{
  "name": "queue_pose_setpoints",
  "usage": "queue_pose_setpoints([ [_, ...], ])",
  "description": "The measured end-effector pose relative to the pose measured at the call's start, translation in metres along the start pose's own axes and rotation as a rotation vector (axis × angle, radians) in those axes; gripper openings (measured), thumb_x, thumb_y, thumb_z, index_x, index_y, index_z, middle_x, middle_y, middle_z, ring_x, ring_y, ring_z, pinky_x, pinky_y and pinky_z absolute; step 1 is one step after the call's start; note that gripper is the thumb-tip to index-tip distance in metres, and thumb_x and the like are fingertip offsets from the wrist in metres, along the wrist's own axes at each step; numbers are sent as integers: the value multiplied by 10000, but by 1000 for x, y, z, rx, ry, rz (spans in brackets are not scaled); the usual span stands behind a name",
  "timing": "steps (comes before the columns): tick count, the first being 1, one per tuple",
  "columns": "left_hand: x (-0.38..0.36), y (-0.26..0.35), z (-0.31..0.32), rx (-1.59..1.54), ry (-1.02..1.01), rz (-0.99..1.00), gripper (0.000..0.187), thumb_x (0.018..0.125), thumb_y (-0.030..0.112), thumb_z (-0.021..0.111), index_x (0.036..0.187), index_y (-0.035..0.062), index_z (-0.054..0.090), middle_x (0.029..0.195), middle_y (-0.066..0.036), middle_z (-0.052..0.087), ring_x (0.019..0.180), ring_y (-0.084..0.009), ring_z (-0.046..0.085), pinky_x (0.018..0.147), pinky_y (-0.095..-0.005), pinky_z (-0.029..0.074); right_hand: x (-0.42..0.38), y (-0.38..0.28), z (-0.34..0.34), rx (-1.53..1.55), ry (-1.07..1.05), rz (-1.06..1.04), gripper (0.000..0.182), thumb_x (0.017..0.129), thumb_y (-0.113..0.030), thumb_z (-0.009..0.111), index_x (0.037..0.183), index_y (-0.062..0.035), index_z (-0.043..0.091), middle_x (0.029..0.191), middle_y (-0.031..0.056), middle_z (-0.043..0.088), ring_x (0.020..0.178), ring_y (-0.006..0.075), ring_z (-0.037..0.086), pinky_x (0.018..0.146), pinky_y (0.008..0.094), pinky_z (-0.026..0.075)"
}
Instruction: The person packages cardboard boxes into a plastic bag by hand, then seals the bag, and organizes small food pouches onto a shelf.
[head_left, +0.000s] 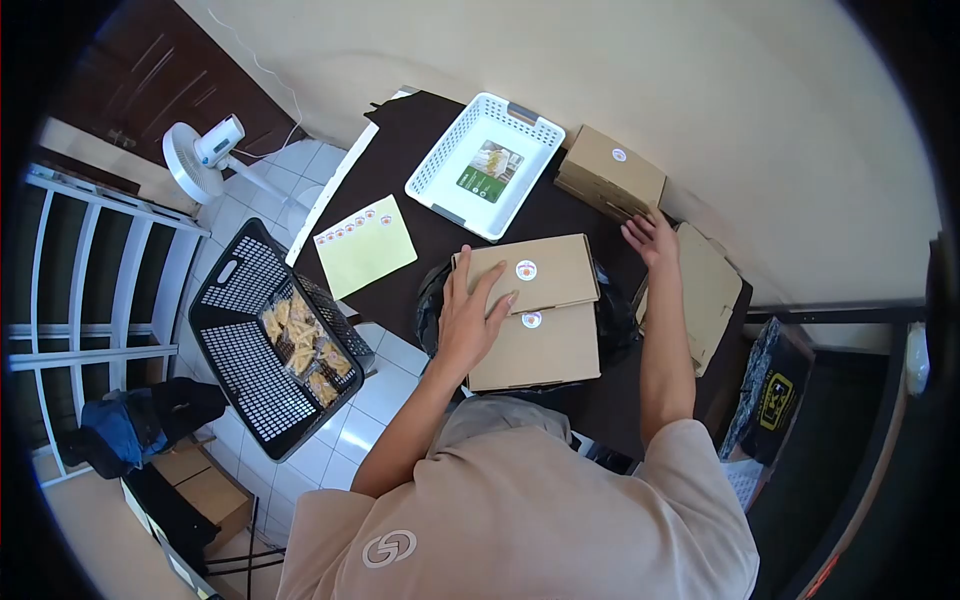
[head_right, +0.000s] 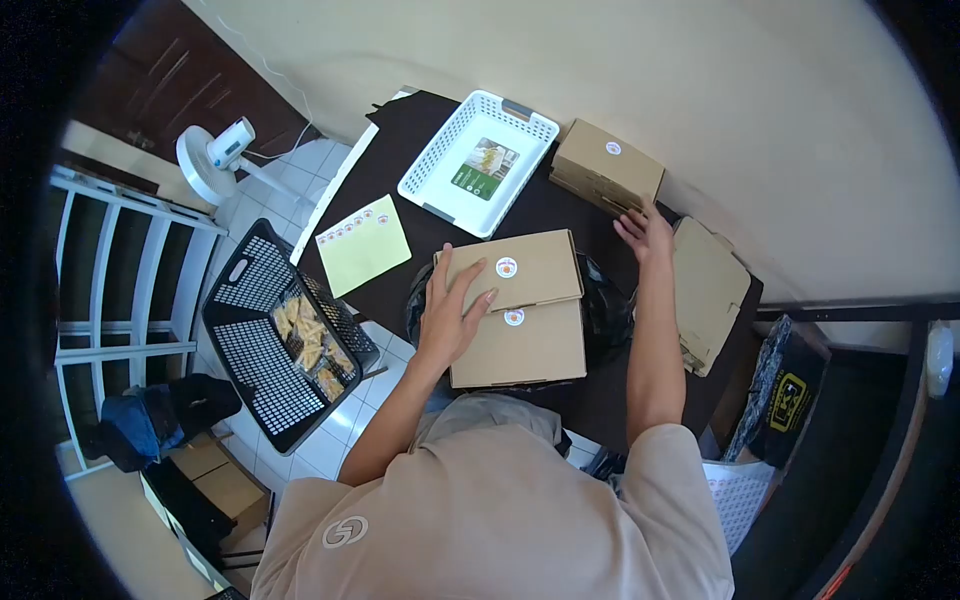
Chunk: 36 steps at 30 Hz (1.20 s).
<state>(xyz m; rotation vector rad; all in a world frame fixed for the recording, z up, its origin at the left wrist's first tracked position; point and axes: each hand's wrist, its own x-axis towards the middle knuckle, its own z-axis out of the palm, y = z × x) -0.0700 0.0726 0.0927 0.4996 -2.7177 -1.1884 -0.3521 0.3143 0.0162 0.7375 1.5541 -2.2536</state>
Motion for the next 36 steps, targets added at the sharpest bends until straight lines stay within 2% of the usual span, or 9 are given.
queue_pose_setpoints([
  [4,1,1,0,18,-10,-16,460,907,291,633,1343,204,517,1548,-207,163,1380,-445,261,1088,-497,322,30,3,15,310,138,117,656,837,-230,736,1275,72,350,1182,260,448,1048,411,568,832,545,571],
  [7,-1,-1,0,17,-11,-46,466,905,305,634,1345,205,514,1549,-208,158,1381,-443,257,1088,-496,321,36,15,36,351,207,68,620,836,-194,728,1245,96,364,1123,257,470,1008,404,583,817,564,578],
  [13,0,-4,1,15,-1,-4,476,905,330,632,1348,211,507,1551,-208,153,1379,-440,260,1090,-496,317,28,11,51,368,295,-2,444,838,-123,679,1132,95,428,1004,233,505,914,365,620,767,532,608],
  [17,-1,-4,1,23,0,-3,471,909,332,625,1348,207,507,1550,-209,155,1376,-435,269,1096,-492,308,13,-1,51,355,260,-45,429,828,-104,675,1118,99,431,983,225,515,874,363,632,754,528,610],
  [20,-1,-4,2,20,9,5,466,911,328,623,1347,203,511,1547,-213,160,1374,-438,268,1098,-493,302,7,-8,36,319,41,-130,439,819,-118,690,1111,107,451,948,220,535,844,370,649,785,490,606],
  [24,-2,-7,3,15,18,25,458,912,312,624,1344,203,517,1540,-229,166,1372,-446,264,1098,-495,299,-72,-26,28,269,-70,-209,387,829,-141,680,1083,87,498,955,209,580,847,339,662,768,436,605],
  [27,-2,-7,4,33,14,31,448,923,295,610,1345,178,513,1537,-237,165,1368,-447,271,1098,-491,299,-125,-21,16,144,-276,-269,348,848,-178,657,1077,54,536,961,177,631,821,291,675,731,386,594],
  [33,1,-20,7,-17,73,125,429,886,207,633,1302,153,548,1528,-238,194,1336,-488,290,1087,-509,316,-200,2,-14,27,-428,-150,436,863,-174,612,1223,40,488,966,155,658,760,261,684,657,364,591],
  [36,4,-23,3,-46,63,170,435,877,166,635,1302,133,549,1526,-248,192,1349,-495,271,1104,-512,290,-229,10,-35,0,-465,-100,564,843,-158,614,1318,46,388,1041,192,638,790,272,687,600,391,590],
])
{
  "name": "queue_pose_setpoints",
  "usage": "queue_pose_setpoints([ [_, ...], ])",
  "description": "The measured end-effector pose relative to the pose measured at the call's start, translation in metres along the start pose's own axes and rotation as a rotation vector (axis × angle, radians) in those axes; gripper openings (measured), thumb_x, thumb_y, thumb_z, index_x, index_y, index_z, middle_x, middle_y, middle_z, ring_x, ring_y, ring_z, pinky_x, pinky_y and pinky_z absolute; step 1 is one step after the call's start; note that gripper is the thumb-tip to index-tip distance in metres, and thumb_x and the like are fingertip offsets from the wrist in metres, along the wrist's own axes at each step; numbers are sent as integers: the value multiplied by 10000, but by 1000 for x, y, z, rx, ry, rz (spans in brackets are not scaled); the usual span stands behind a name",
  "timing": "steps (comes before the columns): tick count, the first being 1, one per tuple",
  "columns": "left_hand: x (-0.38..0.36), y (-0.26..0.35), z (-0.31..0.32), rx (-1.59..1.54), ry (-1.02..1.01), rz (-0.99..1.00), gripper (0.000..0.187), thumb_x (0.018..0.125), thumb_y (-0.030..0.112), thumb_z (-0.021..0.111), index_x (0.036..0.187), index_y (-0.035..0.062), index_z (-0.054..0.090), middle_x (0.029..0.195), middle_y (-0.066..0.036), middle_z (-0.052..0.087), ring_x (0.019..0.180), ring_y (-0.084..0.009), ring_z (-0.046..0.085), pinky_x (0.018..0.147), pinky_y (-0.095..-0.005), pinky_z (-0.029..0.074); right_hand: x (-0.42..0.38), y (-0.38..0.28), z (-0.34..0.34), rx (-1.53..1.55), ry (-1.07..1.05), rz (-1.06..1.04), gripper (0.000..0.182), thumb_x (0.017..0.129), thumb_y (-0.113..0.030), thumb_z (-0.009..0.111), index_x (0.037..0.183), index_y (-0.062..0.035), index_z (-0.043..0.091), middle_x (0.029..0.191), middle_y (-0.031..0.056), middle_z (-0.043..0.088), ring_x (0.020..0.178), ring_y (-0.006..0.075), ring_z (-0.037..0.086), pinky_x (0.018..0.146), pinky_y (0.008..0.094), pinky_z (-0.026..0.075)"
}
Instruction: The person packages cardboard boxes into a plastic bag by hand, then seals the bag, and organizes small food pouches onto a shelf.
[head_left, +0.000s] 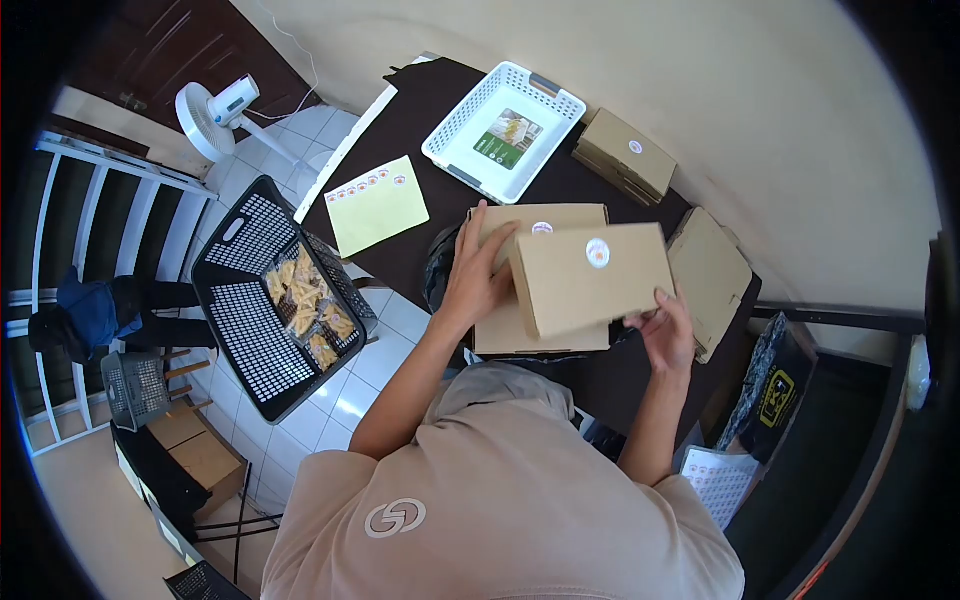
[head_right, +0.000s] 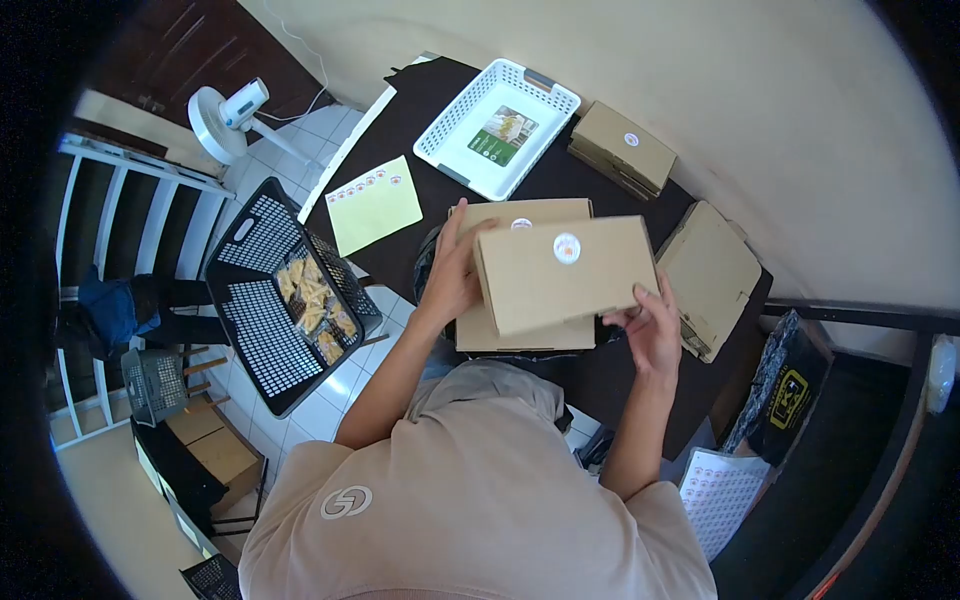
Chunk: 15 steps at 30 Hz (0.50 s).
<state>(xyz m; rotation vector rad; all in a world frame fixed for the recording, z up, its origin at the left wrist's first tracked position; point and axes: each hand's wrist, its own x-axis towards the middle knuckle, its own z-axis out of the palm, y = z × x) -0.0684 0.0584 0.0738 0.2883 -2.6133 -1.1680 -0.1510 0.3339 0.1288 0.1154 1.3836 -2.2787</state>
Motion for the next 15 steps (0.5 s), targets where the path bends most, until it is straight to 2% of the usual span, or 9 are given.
queue_pose_setpoints([
  [3,1,7,-1,-30,9,-8,392,903,184,615,1283,104,564,1521,-253,213,1375,-481,232,1121,-512,251,-26,1,-13,1,25,33,599,831,-160,627,1335,53,384,1073,199,628,799,278,686,601,398,590],
  [5,0,11,-9,16,163,6,365,921,202,596,1273,107,577,1504,-249,259,1389,-460,214,1126,-508,226,-42,-6,-13,19,47,23,626,820,-147,630,1354,59,376,1071,195,629,805,284,686,603,398,591],
  [6,0,14,-15,-31,243,-15,331,932,219,576,1238,95,595,1468,-250,314,1381,-446,224,1122,-501,221,-48,-9,-19,-10,-7,23,625,828,-162,620,1364,50,377,1119,171,619,900,258,667,684,372,571],
  [7,-2,16,-22,-80,326,-6,317,951,240,535,1193,48,601,1413,-242,375,1330,-400,327,1087,-488,281,-53,-12,-21,-40,-60,23,624,837,-177,610,1374,40,378,1168,147,608,996,231,649,765,346,550],
  [9,-7,27,-39,-370,320,18,335,966,264,499,1156,6,598,1303,-214,496,1205,-320,485,997,-437,401,-59,-17,-14,-32,-24,-5,635,828,-175,610,1375,47,376,1175,155,605,1022,240,637,824,354,529],
  [10,-7,31,-48,-374,317,23,335,966,264,499,1156,6,598,1303,-214,496,1205,-320,485,997,-437,401,-60,-16,-9,-23,2,-31,647,819,-174,610,1376,54,373,1183,163,603,1049,248,625,883,361,507],
  [12,-7,41,-64,-1119,-175,-122,403,982,301,463,1218,-12,557,1188,-176,586,1066,-248,585,884,-350,478,-54,-13,-2,2,-7,-90,613,807,-139,605,1351,66,408,1157,173,612,1037,245,627,880,356,504],
  [13,-2,51,-72,-1120,-180,-121,403,982,301,463,1218,-12,557,1188,-176,586,1066,-248,585,884,-350,478,-50,-12,2,26,-18,-143,582,795,-104,599,1325,78,443,1130,184,621,1025,242,630,878,352,501],
  [15,8,69,-82,-1081,-537,-105,476,954,248,555,1331,-21,445,1113,-145,628,994,-203,615,835,-298,491,-34,-15,16,-25,-87,-141,553,790,-106,599,1300,71,479,1140,176,622,1043,235,621,918,334,471],
])
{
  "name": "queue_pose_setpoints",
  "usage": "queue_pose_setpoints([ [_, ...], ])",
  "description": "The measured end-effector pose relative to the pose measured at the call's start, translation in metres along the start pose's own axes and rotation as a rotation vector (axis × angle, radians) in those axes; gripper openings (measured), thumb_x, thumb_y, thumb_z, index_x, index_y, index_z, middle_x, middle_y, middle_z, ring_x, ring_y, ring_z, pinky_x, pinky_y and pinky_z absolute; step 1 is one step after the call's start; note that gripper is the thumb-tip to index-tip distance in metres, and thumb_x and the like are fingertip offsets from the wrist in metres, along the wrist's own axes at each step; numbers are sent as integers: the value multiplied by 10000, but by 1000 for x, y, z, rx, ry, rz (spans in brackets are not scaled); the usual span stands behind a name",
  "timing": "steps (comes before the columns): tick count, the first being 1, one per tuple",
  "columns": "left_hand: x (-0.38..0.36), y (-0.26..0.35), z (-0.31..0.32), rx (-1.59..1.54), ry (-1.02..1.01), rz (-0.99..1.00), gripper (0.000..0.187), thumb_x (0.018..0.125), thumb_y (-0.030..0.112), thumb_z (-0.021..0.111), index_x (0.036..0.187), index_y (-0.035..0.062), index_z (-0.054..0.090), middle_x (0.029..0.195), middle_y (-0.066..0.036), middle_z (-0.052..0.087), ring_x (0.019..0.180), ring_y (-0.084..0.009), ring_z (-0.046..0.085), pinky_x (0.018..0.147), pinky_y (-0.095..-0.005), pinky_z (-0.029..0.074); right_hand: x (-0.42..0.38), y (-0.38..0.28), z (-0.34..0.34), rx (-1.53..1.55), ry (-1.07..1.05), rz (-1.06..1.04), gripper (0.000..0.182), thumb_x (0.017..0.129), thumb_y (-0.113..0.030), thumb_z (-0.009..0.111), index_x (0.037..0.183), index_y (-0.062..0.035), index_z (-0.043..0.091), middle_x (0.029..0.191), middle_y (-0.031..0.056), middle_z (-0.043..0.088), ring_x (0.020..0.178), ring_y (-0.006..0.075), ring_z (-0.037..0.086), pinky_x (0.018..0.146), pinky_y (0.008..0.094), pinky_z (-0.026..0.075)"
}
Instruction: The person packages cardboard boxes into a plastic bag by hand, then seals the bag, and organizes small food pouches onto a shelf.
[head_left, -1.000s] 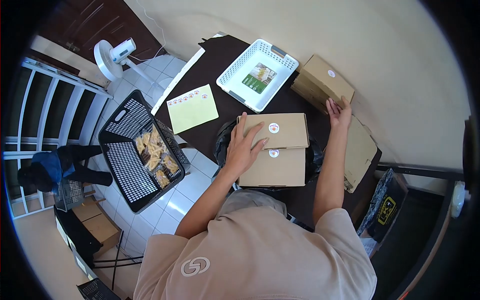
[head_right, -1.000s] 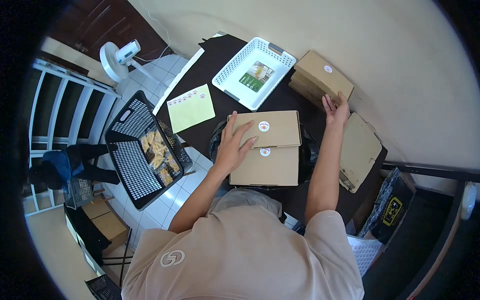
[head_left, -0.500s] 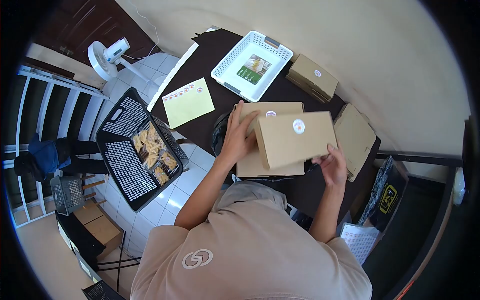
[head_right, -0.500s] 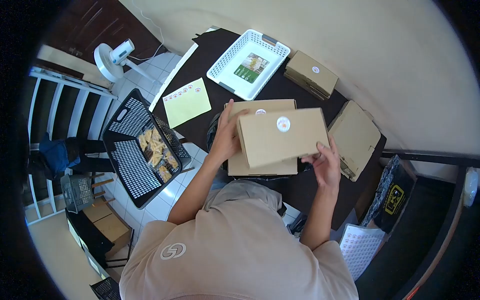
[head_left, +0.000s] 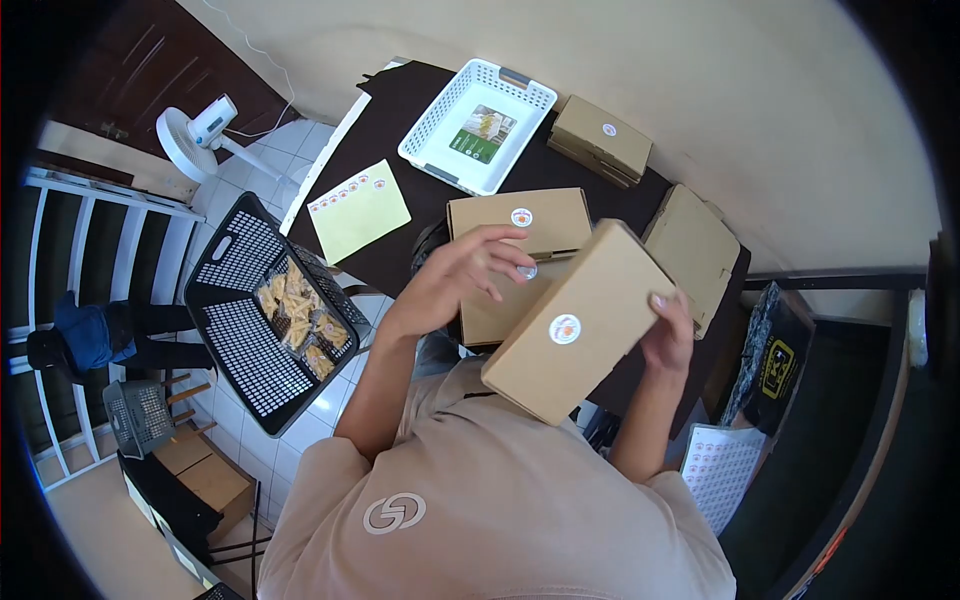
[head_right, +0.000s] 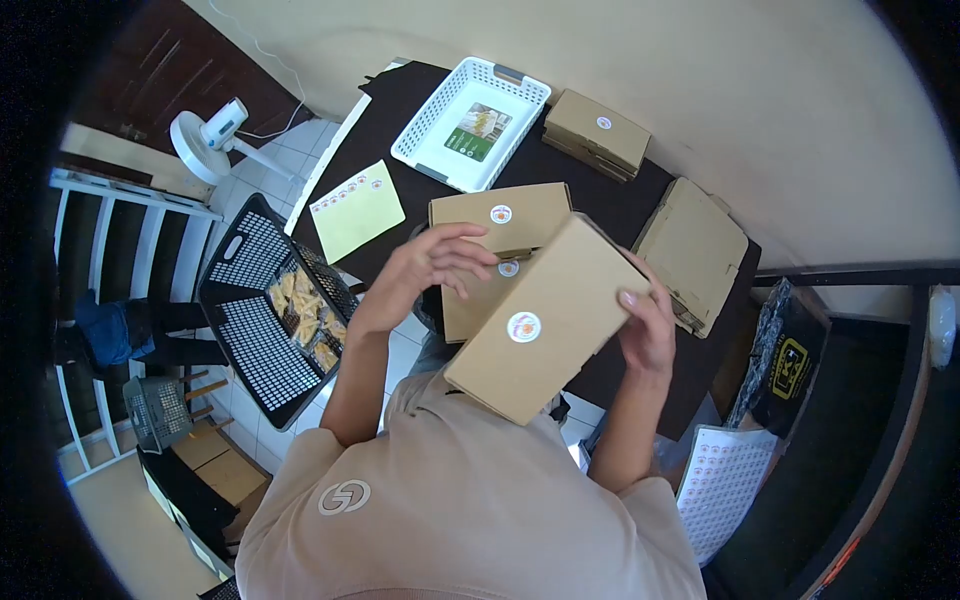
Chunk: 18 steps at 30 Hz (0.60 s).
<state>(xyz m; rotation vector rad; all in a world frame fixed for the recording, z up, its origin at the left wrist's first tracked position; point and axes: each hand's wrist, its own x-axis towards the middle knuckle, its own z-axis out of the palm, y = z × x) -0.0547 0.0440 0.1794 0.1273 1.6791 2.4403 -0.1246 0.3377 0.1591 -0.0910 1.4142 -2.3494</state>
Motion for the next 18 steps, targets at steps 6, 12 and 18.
queue_pose_setpoints([
  [6,6,-4,25,101,140,-125,765,831,29,701,1436,-18,235,1240,-176,568,1089,-195,594,897,-323,490,47,-9,59,-219,-106,-14,439,836,-136,628,1230,42,551,1089,114,633,981,166,614,848,286,478],
  [12,-4,-11,25,-23,402,113,692,853,46,678,1400,-30,261,1196,-212,581,1058,-216,620,873,-325,517,45,7,85,-242,-91,31,530,888,-139,634,1355,-2,424,959,41,606,840,100,572,712,251,461],
  [18,-8,-31,22,-47,868,398,584,880,48,646,1324,-5,272,1152,-185,562,1023,-194,610,847,-300,518,15,33,90,-406,-347,28,739,785,-87,741,1418,-17,364,1165,97,600,1065,184,573,968,317,409],
])
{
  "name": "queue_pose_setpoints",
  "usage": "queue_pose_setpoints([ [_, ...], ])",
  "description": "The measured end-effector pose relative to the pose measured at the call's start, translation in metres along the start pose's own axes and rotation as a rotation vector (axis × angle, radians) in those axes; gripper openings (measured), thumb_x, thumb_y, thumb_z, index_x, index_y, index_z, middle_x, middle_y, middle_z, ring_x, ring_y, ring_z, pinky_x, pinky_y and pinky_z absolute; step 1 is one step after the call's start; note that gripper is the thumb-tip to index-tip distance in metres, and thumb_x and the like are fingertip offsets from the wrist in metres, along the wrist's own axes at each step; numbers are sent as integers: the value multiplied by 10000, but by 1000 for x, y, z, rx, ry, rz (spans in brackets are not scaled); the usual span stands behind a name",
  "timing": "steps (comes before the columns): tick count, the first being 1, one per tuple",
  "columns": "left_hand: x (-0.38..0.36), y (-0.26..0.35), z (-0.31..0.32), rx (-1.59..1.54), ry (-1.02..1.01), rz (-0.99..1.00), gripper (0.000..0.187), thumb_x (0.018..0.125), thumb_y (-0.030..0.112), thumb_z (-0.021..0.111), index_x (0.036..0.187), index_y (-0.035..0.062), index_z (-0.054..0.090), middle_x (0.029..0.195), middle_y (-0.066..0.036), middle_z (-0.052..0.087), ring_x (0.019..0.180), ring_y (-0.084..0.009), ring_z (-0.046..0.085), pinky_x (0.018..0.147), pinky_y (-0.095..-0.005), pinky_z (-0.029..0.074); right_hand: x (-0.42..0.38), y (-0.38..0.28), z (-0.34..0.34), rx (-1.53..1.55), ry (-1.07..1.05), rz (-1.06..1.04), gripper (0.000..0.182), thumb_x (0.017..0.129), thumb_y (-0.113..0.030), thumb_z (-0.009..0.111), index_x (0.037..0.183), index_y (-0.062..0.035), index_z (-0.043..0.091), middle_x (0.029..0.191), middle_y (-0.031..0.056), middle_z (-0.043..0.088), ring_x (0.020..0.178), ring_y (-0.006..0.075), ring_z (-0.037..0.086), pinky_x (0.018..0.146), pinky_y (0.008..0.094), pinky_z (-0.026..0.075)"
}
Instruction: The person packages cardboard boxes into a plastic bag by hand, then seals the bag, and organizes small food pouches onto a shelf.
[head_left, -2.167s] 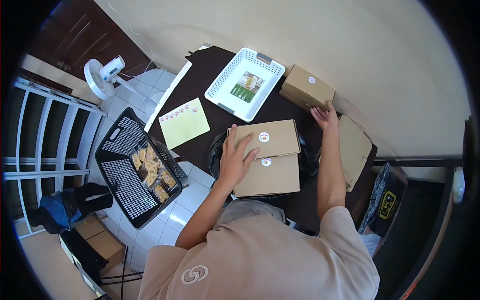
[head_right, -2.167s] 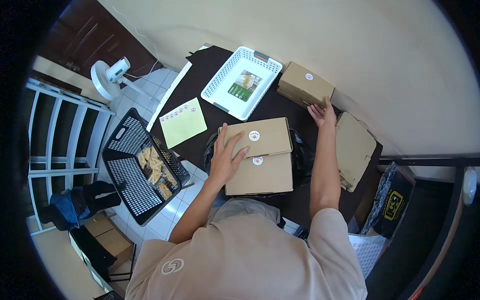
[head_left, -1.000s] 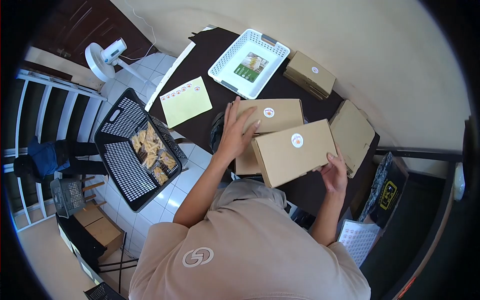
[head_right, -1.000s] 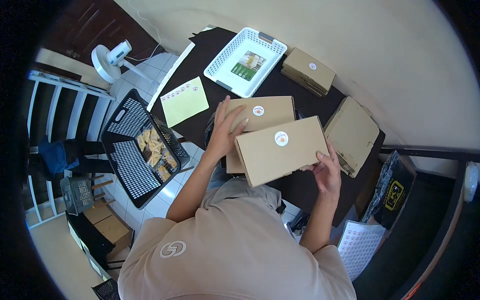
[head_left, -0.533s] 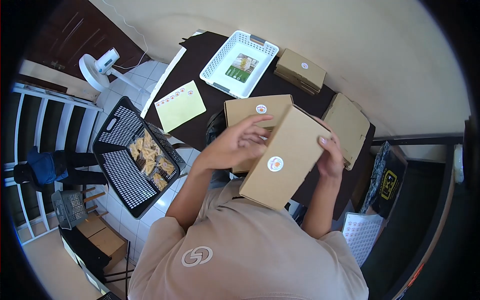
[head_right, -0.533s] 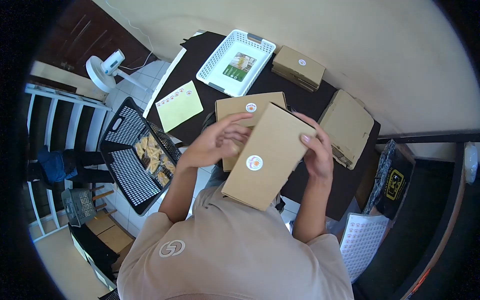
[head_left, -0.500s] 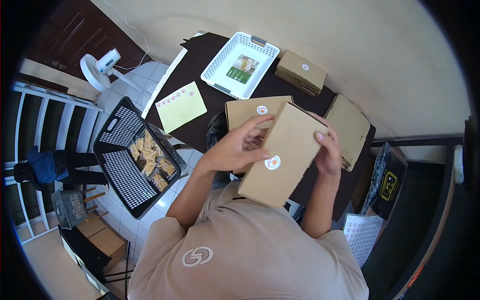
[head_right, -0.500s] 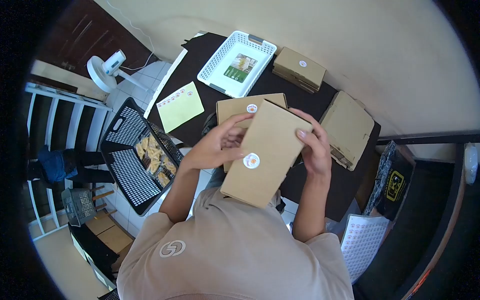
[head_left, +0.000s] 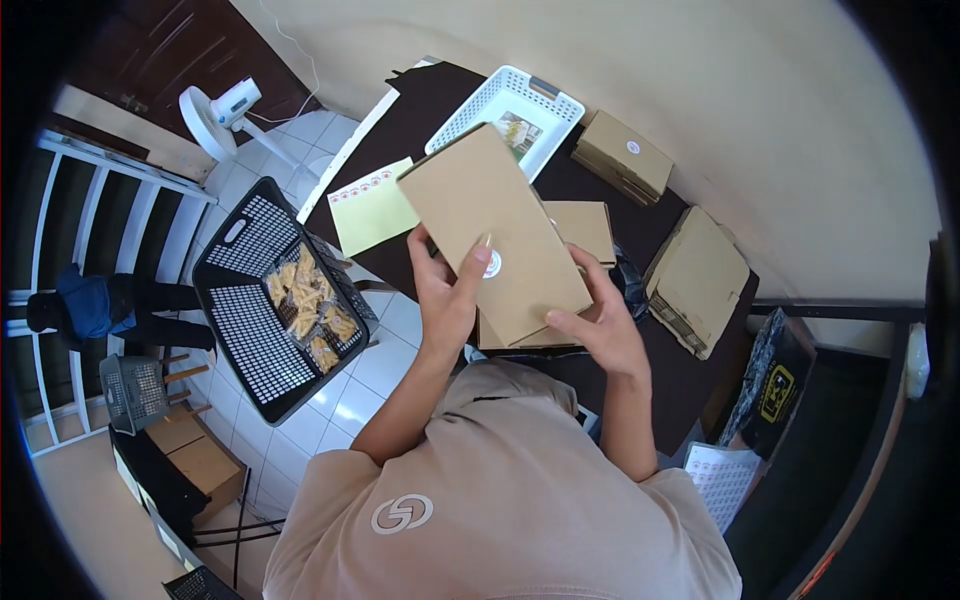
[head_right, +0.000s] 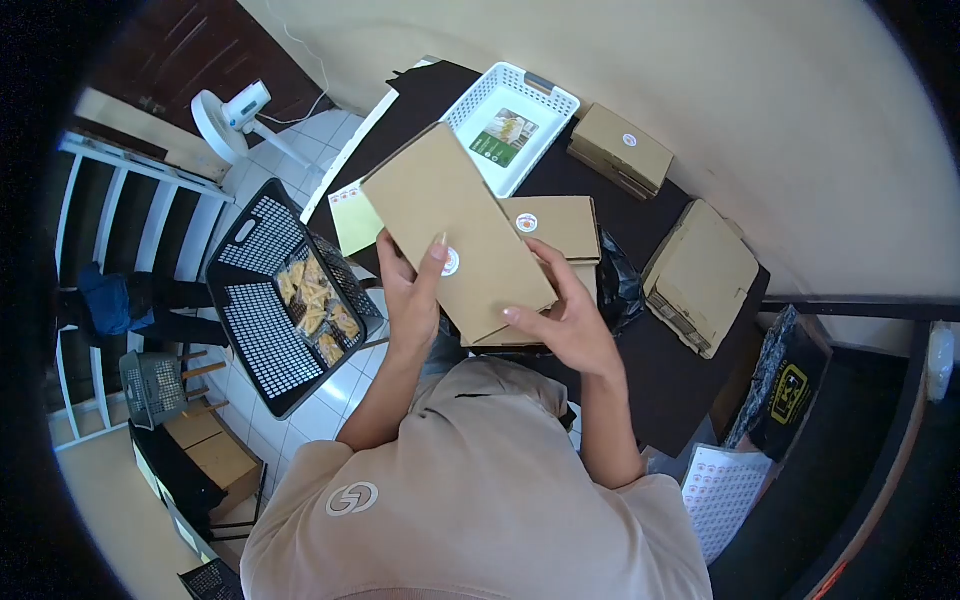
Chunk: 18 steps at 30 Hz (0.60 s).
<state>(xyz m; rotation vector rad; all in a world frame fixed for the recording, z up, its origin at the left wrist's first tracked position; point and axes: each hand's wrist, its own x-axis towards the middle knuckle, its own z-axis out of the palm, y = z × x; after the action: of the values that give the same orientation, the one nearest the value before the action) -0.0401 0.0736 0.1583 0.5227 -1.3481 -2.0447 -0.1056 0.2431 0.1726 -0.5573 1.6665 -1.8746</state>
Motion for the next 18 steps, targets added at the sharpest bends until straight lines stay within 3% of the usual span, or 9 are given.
queue_pose_setpoints([
  [4,-17,-21,-23,149,-82,177,554,898,86,632,1321,8,284,1155,-134,547,1008,-179,607,833,-286,517,-10,6,-11,-24,148,45,641,762,-98,755,1331,8,480,1173,109,607,1074,185,572,973,318,411],
  [6,-21,-14,-38,-282,16,-179,501,913,139,621,1299,30,320,1108,-69,558,961,-153,613,837,-279,504,-20,5,-37,20,109,146,539,739,-104,763,1227,21,573,1141,97,623,1070,176,571,960,313,419],
  [7,-14,-7,-52,-301,-146,-188,445,924,169,611,1267,46,356,1055,-41,568,915,-129,611,817,-267,497,-22,-3,-47,-10,59,153,536,715,-114,770,1203,17,592,1122,86,630,1067,173,570,958,309,418],
  [8,-15,-1,-54,-202,-153,-211,400,918,165,620,1229,49,397,942,-27,578,901,-105,602,735,-243,489,-27,2,-64,-34,23,171,516,717,-104,762,1197,-2,602,1107,73,630,1043,164,573,948,308,420],
  [10,-13,-8,-70,157,-361,-204,342,921,146,616,1191,39,434,880,-39,604,843,-91,600,640,-225,467,-30,-7,-77,-54,-29,186,475,721,-100,755,1162,-20,600,1050,62,631,994,154,577,910,307,441],
  [13,-27,-8,-73,245,-478,-420,242,926,145,618,1077,42,459,813,-39,623,740,-78,590,596,-223,448,-26,0,-75,50,243,237,477,755,-79,753,1160,-54,504,967,79,611,847,135,605,733,266,496],
  [14,-31,-8,-72,308,-535,-523,216,930,143,613,1041,44,456,802,-40,626,705,-76,586,588,-221,447,-25,3,-75,50,245,236,477,755,-79,753,1160,-54,504,967,79,611,847,135,605,733,266,496],
  [18,-42,-28,-72,452,-507,-542,126,961,114,562,967,38,462,721,-31,606,605,-75,581,502,-214,415,-27,30,-76,-191,484,223,387,764,-125,784,1030,-60,510,862,56,601,715,95,591,605,225,470],
])
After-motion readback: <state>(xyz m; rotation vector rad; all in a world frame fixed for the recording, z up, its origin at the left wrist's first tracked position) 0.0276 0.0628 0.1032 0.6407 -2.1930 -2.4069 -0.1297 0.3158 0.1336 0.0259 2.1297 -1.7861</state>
